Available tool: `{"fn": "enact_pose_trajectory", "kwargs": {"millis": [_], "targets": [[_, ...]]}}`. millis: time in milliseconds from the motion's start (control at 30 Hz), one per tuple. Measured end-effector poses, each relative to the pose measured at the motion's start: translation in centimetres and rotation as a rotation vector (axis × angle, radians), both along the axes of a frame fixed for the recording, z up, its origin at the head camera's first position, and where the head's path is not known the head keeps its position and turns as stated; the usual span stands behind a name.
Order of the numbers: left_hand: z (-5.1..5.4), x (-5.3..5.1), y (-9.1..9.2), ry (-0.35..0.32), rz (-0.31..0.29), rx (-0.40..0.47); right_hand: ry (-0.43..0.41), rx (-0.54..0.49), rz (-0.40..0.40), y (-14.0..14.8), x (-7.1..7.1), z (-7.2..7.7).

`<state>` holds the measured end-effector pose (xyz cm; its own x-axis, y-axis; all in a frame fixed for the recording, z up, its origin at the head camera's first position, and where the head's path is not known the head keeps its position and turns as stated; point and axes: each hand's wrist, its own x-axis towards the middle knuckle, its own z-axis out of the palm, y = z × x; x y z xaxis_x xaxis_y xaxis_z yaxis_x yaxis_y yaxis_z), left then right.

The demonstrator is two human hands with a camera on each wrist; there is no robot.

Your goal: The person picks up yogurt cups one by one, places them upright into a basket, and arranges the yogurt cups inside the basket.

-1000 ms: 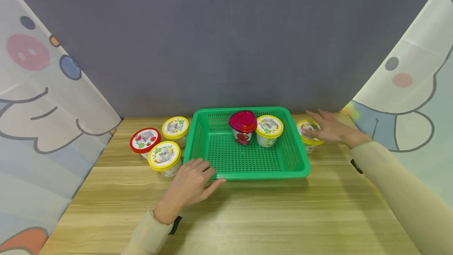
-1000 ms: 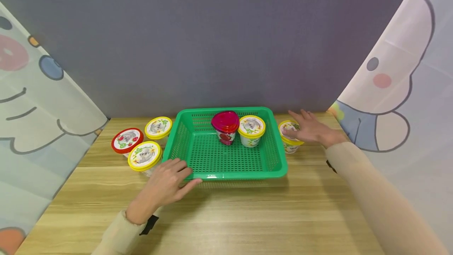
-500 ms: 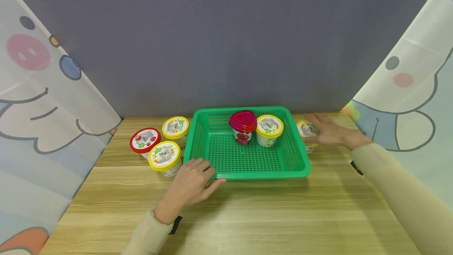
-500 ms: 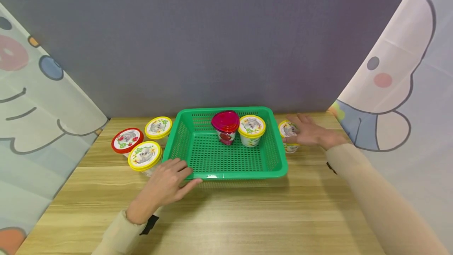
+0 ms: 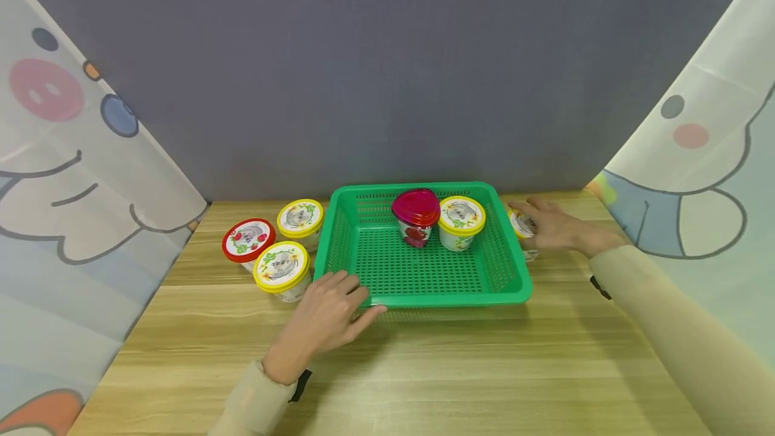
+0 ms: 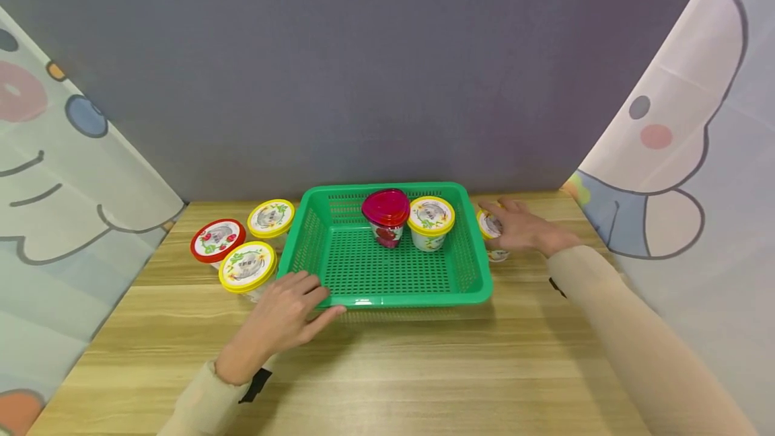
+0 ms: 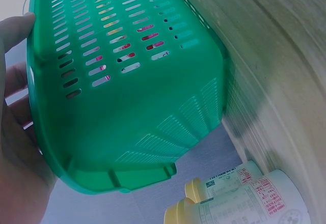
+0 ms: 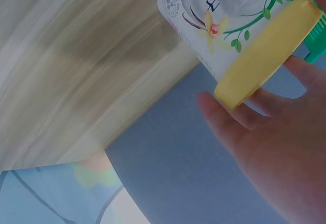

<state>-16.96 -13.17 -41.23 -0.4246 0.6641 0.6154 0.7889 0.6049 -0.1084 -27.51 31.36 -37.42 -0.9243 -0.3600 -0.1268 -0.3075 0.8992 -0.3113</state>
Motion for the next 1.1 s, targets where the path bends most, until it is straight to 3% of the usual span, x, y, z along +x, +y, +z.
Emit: {"fn": "enact_pose_trajectory", "kwargs": {"millis": [533,1100], "targets": [[0.0,0.0,0.1,0.013,-0.001,0.002,0.078,-0.019,-0.005,-0.4,0.0,0.3],[0.0,0.0,0.0,0.009,-0.003,-0.001,0.056,-0.02,-0.05,-0.9,-0.5,0.5]]}}
